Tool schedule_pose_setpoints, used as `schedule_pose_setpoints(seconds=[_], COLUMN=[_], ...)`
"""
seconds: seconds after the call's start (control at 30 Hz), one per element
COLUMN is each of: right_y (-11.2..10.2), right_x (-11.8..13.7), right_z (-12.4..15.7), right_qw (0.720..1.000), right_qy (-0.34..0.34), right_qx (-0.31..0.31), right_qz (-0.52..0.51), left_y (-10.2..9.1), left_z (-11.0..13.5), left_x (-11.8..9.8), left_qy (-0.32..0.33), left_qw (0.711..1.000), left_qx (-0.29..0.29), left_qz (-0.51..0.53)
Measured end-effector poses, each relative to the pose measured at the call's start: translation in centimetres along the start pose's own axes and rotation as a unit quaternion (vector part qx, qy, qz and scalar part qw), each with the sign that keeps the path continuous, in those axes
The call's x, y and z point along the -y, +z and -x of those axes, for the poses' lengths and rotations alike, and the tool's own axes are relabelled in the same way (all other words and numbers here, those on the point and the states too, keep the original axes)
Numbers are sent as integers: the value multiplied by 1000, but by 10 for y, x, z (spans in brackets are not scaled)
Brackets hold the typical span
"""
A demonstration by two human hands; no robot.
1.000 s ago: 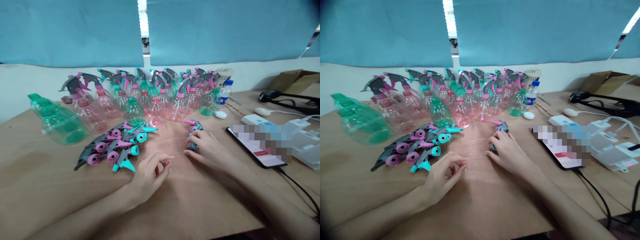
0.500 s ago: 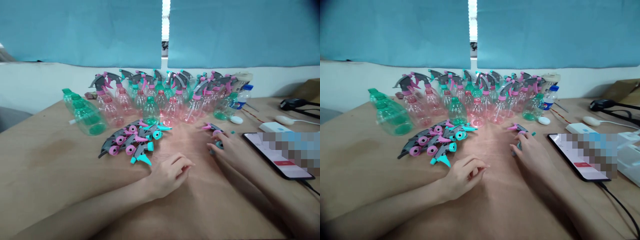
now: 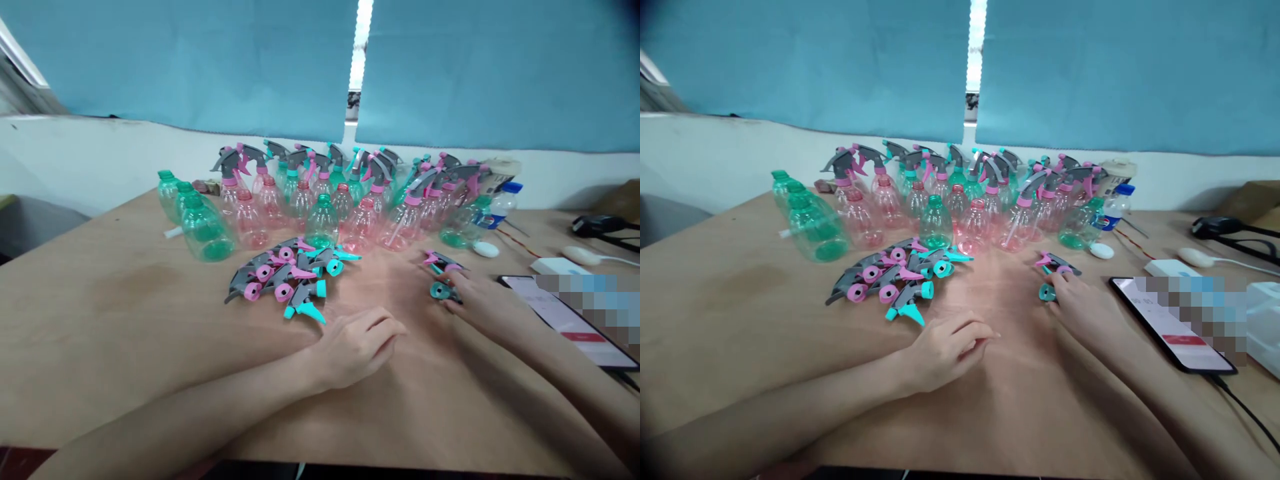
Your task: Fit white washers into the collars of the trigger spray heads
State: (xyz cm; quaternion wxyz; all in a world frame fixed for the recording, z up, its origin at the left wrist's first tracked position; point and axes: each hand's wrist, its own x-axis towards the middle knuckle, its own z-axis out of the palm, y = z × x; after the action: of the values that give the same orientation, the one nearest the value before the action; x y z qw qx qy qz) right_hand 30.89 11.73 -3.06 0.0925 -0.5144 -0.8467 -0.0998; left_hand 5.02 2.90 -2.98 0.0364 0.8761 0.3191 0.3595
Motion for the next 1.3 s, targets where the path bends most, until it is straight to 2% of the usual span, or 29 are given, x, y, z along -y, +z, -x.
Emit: schedule_pose_setpoints(seconds=[0.07,0.13,0.2,0.27,0.33,0.43,0.5,0.57,0.8,0.97,1.03,1.17,1.23,1.3], right_y=[-7,-13,-17,-18,-18,-15,-12,-10,-12,-10,-7,-4,-3,-3], right_x=[7,16,28,45,65,95,108,115,110,99,92,72,62,56], right_z=[2,1,-1,-5,-10,-16,-20,-24,-23,-14,-11,-7,-7,-6], right_qw=[999,999,998,994,985,964,954,934,853,805,800,823,827,826], right_qy=[23,18,-24,-83,-134,-157,-135,-125,-118,-105,-104,-89,-83,-70], right_qx=[-11,-31,-52,-59,-33,42,44,45,109,130,117,68,53,42], right_qz=[25,29,9,-30,-101,-209,-264,-332,-496,-569,-579,-557,-554,-558], left_y=[-10,-24,-40,-54,-63,-66,-63,-60,-54,-43,-35,-17,-10,-5], left_z=[6,15,26,38,46,52,53,53,47,28,18,0,-7,-13], left_x=[2,8,15,21,26,29,30,28,8,7,10,16,20,24], left_qy=[20,24,-4,-58,-98,-127,-111,-69,79,126,145,154,126,64], left_qw=[1000,999,997,991,984,973,972,978,986,986,986,987,992,997], left_qx=[-8,-15,-24,-24,2,58,84,80,4,-9,-9,6,-2,-35], left_qz=[-13,-34,-73,-116,-150,-185,-189,-178,-144,-105,-85,-41,-10,7])
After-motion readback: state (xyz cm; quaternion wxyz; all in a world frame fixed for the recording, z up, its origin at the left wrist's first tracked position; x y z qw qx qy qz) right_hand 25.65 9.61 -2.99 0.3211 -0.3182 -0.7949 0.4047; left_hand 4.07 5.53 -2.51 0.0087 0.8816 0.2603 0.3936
